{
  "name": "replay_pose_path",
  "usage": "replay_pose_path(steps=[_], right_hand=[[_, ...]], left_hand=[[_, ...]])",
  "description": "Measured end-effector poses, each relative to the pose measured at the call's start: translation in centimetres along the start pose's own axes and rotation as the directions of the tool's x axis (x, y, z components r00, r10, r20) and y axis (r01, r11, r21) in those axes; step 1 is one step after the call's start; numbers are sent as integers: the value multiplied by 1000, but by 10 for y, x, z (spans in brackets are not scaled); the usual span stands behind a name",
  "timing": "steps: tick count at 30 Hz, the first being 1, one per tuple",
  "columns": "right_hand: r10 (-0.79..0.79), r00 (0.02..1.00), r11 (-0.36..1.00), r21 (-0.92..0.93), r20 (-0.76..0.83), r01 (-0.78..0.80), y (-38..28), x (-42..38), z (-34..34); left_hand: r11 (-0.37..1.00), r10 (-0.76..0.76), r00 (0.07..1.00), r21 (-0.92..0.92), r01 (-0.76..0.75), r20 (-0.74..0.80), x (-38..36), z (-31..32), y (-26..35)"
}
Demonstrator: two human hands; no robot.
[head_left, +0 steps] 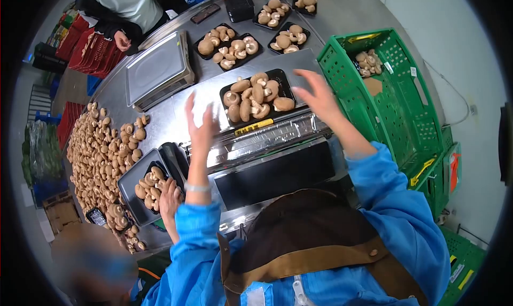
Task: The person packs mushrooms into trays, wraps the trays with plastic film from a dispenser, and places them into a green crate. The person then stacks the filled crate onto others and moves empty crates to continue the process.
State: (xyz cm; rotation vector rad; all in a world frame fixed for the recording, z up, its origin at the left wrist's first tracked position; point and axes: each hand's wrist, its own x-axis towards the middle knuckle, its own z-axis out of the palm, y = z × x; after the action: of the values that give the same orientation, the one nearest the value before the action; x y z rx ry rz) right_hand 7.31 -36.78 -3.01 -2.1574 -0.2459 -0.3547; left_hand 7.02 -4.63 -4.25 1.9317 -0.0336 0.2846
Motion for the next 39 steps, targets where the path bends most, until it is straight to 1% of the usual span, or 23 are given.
replay_pose_path(steps=[3,5,8,9,11,12,13,14,16,18,19,20,22,23,25,26,28,29,32,34,36,38,39], right_hand=[[53,996,915,-397,-66,-75,3,-42,-50],[146,989,803,-587,21,-106,3,-68,-47],[179,982,827,-551,68,-112,19,-89,-11],[70,994,887,-461,89,-21,28,-88,0],[281,933,954,-171,224,-246,25,-73,-13],[358,879,929,-30,314,-368,23,-66,-24],[306,812,779,361,497,-514,26,-63,-43],[283,780,646,490,558,-585,14,-55,-67],[247,784,412,671,569,-616,-15,-39,-89],[30,917,192,898,398,-396,-32,-8,-87],[-57,965,146,959,255,-245,-31,15,-78],[118,982,241,956,145,-170,-42,36,-61],[260,965,550,823,-9,-141,-18,72,-22],[240,970,726,668,-26,-162,12,84,3],[59,998,993,103,17,-60,42,94,39],[200,954,979,-87,222,-185,58,93,55],[201,924,979,-96,326,-179,56,85,64],[198,907,980,-87,372,-179,50,83,62],[239,832,958,18,501,-286,33,77,44],[270,787,936,40,555,-349,33,74,32],[322,741,919,-8,589,-394,34,53,24],[-66,976,995,92,210,47,49,16,40],[52,961,988,125,270,-89,30,10,31]], left_hand=[[901,-143,953,364,237,-267,-54,-58,-25],[659,-32,988,741,133,-149,-89,-52,-22],[619,-67,997,782,78,-46,-99,-5,-3],[710,-140,990,696,107,-10,-95,-3,-10],[850,-254,964,495,182,83,-81,-8,-34],[882,-467,860,176,437,204,-71,-24,-25],[851,-473,828,-88,518,303,-64,-41,-2],[742,-445,801,-336,581,401,-53,-56,25],[649,-309,757,-454,610,576,-27,-78,60],[551,-20,822,-680,484,569,7,-79,73],[473,-77,914,-792,386,399,21,-66,83],[402,-146,964,-878,261,220,35,-47,91],[655,8,999,-755,28,44,72,-1,63],[861,33,999,-509,-15,26,84,14,34],[1000,-9,993,29,5,115,89,39,-21],[960,-107,975,275,50,195,84,47,-35],[943,-141,955,330,50,259,75,56,-40],[935,-337,884,223,275,323,74,52,-10],[849,-369,785,-163,502,498,71,38,-18],[772,-489,620,-27,636,613,64,24,-20],[886,-406,722,50,460,560,39,24,-7],[985,-171,900,101,142,401,18,29,-5],[974,-199,912,173,145,359,8,27,10]])
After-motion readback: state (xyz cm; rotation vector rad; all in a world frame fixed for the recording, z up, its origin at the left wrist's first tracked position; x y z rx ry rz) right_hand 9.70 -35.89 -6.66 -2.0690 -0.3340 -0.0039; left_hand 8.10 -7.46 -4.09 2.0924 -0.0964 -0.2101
